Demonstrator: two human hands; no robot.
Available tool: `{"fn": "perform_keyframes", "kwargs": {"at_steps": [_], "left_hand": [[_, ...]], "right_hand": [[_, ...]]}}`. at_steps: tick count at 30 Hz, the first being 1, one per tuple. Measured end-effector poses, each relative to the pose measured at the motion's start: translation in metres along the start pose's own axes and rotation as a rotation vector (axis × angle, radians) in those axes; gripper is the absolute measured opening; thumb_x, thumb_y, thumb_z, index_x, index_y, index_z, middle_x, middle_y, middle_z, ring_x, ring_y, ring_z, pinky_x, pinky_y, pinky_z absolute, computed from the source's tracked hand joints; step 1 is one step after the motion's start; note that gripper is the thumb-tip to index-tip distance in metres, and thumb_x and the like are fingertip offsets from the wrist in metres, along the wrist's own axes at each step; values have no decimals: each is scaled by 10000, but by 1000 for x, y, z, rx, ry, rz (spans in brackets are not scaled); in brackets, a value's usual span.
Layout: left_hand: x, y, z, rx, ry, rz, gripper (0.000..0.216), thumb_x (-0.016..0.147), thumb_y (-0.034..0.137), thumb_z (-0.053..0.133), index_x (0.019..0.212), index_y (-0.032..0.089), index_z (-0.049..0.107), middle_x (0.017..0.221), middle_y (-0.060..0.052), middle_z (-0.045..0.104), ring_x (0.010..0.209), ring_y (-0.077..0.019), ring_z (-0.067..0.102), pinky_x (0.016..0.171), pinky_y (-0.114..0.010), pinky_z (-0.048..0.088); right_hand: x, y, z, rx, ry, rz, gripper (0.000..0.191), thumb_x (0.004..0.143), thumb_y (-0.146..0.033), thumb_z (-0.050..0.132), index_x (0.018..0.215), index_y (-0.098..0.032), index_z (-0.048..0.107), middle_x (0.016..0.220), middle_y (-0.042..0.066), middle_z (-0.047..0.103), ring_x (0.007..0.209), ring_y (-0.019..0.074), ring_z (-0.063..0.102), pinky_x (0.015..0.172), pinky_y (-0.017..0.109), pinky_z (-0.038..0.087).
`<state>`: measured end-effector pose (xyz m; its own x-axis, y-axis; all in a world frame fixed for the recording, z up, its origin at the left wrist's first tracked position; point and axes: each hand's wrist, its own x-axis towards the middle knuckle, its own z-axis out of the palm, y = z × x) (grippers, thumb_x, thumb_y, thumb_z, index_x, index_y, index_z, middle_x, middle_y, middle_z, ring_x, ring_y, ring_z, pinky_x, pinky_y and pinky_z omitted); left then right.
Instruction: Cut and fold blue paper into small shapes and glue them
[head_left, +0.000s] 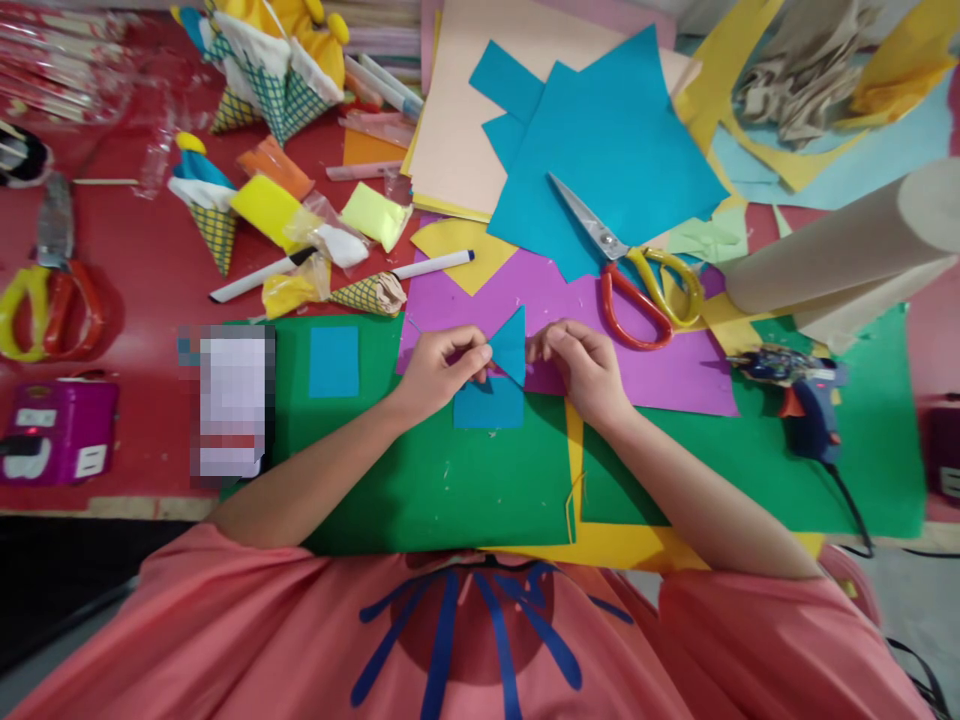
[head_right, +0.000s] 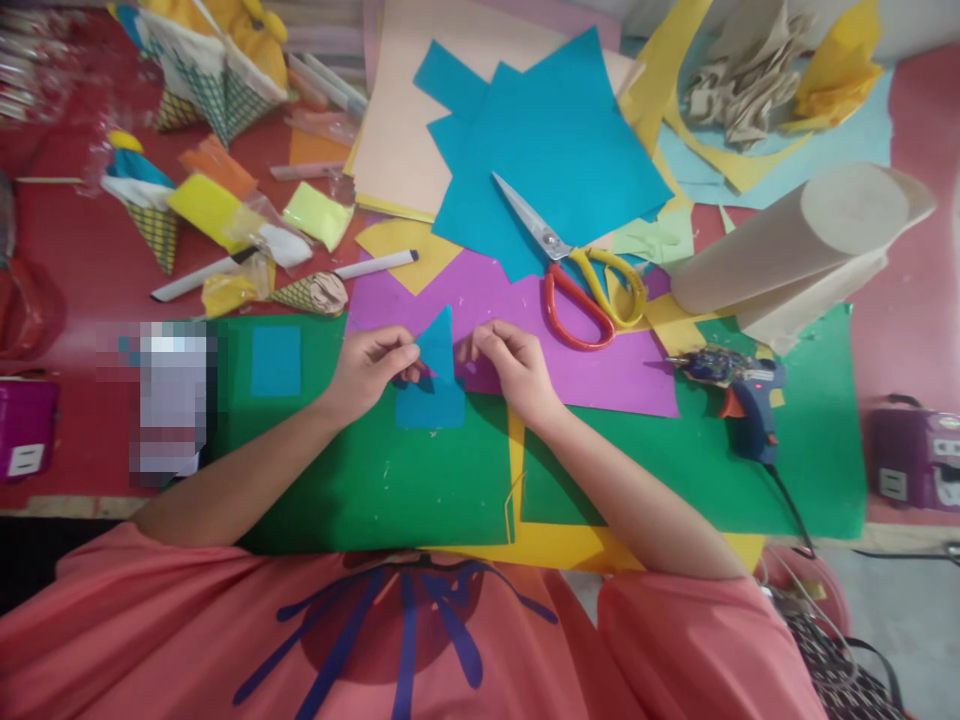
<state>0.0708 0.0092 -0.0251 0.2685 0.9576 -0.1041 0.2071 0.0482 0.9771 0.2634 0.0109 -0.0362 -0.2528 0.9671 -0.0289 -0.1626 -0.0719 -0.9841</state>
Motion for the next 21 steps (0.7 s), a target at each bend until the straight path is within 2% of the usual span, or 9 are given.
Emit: {"fn": "perform_keyframes", "kwargs": {"at_steps": [3,6,10,16,21], "left_hand": [[-1,1,0,15,-6,5,275,829,311,544,596,166,525,525,21,579,483,-66,509,475,-182,392],[-1,2,0,49,-40,29,270,835,311,534,607,167,527,540,25,576,508,-71,518,495,-188,398],[-1,2,2,153,-102,77,246,831,301,517,624,169,515,569,29,568,531,-79,501,507,-202,384],[0,0,3,312,-120,165,263,848,320,528,633,170,505,554,49,504,505,-67,405,502,-205,339],[0,-1,2,337,-165,198,279,870,338,517,647,172,496,569,42,535,514,-70,439,511,-203,347]], "right_hand": [[0,-2,2,-40,39,-14,333,933,-384,485,672,-190,556,697,6,607,707,120,583,707,264,459],[-2,-5,3,-140,-39,38,242,851,-426,608,801,-190,593,730,-4,593,684,115,553,637,250,440],[-4,-5,4,-256,-115,69,292,822,-413,643,692,-184,516,614,-34,483,564,89,438,533,238,353],[-5,-5,3,-399,-179,6,255,851,-367,602,708,-165,541,652,-14,509,607,97,434,580,253,345],[-5,-8,3,-425,-196,4,252,861,-338,586,690,-162,531,612,-25,467,580,92,403,565,254,321]]}}
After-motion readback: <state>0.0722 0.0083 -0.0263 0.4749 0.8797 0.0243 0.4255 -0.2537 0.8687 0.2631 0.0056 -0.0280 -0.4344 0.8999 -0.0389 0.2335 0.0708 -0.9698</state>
